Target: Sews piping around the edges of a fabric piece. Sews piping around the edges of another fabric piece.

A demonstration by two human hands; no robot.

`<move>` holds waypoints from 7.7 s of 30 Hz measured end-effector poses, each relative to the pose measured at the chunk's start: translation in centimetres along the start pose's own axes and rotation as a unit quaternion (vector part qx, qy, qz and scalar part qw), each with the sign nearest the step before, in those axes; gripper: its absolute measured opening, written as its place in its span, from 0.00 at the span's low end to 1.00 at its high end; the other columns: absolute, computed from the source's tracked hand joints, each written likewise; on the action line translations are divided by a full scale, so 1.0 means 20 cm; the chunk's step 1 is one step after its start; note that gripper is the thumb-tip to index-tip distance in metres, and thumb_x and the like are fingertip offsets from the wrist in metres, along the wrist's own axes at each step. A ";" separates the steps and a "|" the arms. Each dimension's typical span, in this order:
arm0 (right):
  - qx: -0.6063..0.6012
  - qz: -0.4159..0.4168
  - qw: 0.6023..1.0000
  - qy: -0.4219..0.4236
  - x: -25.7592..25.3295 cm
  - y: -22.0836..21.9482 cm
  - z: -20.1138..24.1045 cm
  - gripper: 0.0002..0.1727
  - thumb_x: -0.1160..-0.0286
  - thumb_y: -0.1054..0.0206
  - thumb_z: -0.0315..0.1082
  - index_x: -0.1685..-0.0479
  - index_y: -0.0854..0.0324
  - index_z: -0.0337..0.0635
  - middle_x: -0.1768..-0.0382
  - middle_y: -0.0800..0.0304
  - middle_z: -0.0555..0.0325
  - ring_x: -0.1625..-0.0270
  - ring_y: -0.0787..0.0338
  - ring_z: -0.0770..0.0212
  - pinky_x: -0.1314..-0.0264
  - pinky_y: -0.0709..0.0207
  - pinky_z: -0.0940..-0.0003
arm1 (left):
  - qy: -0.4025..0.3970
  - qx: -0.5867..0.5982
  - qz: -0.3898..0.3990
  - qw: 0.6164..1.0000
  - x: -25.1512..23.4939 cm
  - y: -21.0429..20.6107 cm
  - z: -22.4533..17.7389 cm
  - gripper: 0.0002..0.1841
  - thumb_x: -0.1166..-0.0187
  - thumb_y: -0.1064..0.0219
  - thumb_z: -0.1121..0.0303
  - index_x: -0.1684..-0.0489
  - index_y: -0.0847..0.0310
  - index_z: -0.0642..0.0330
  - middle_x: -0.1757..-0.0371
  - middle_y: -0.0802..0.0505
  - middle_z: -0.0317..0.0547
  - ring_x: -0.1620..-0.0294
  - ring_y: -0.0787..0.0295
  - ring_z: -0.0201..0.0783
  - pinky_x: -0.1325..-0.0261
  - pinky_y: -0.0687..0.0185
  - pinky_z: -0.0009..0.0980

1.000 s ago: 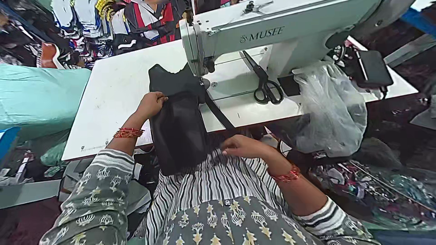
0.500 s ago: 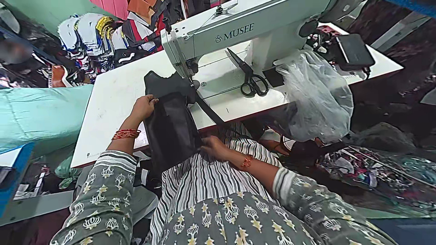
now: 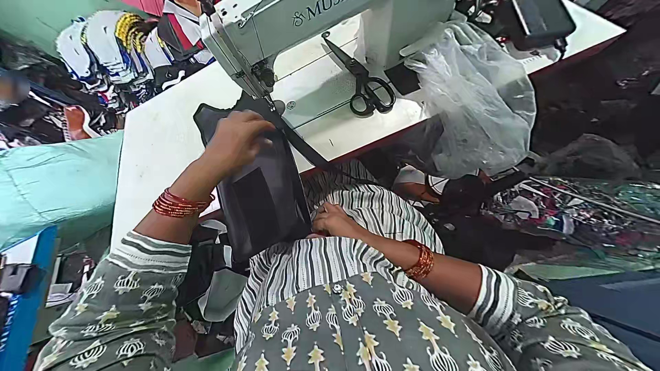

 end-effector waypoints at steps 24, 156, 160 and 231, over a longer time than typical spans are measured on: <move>-0.180 0.092 0.969 -0.142 0.02 0.01 -0.04 0.19 0.13 0.37 0.39 0.39 0.19 0.29 0.54 0.09 0.43 0.52 0.12 0.58 0.43 0.22 0.58 | -0.202 0.090 0.371 0.902 0.08 -0.44 -0.52 0.05 0.24 0.29 0.77 0.68 0.08 0.68 0.68 0.08 0.51 0.62 0.11 0.45 0.50 0.19 0.46; 0.036 -0.134 0.961 -0.239 -0.83 0.46 -0.25 0.20 0.21 0.40 0.24 0.33 0.15 0.32 0.44 0.11 0.38 0.44 0.12 0.53 0.35 0.21 0.62 | 0.282 0.164 0.143 0.934 -0.12 -0.45 0.10 0.26 0.21 0.39 0.77 0.22 0.28 0.73 0.13 0.36 0.66 0.11 0.46 0.66 0.14 0.38 0.48; 0.023 -0.136 0.963 -0.232 -0.82 0.45 -0.26 0.20 0.21 0.41 0.24 0.32 0.15 0.31 0.46 0.12 0.38 0.48 0.12 0.55 0.39 0.21 0.64 | 0.258 0.172 0.123 0.943 -0.09 -0.46 0.12 0.31 0.25 0.41 0.84 0.17 0.31 0.70 0.15 0.32 0.64 0.12 0.43 0.64 0.13 0.40 0.47; 0.441 0.050 0.878 -0.180 -1.08 0.48 -0.24 0.38 0.24 0.44 0.15 0.12 0.32 0.50 0.22 0.25 0.35 0.27 0.23 0.28 0.36 0.25 0.36 | 0.196 0.115 0.061 0.972 -0.08 -0.50 0.09 0.26 0.21 0.48 0.77 0.21 0.28 0.77 0.13 0.28 0.61 0.09 0.39 0.57 0.11 0.43 0.44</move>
Point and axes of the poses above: each hand's wrist, its own x-axis away from the middle knuckle, its own y-axis out of the back of the hand, z = x × y, the point moved 8 cm from there along -x, towards the middle knuckle
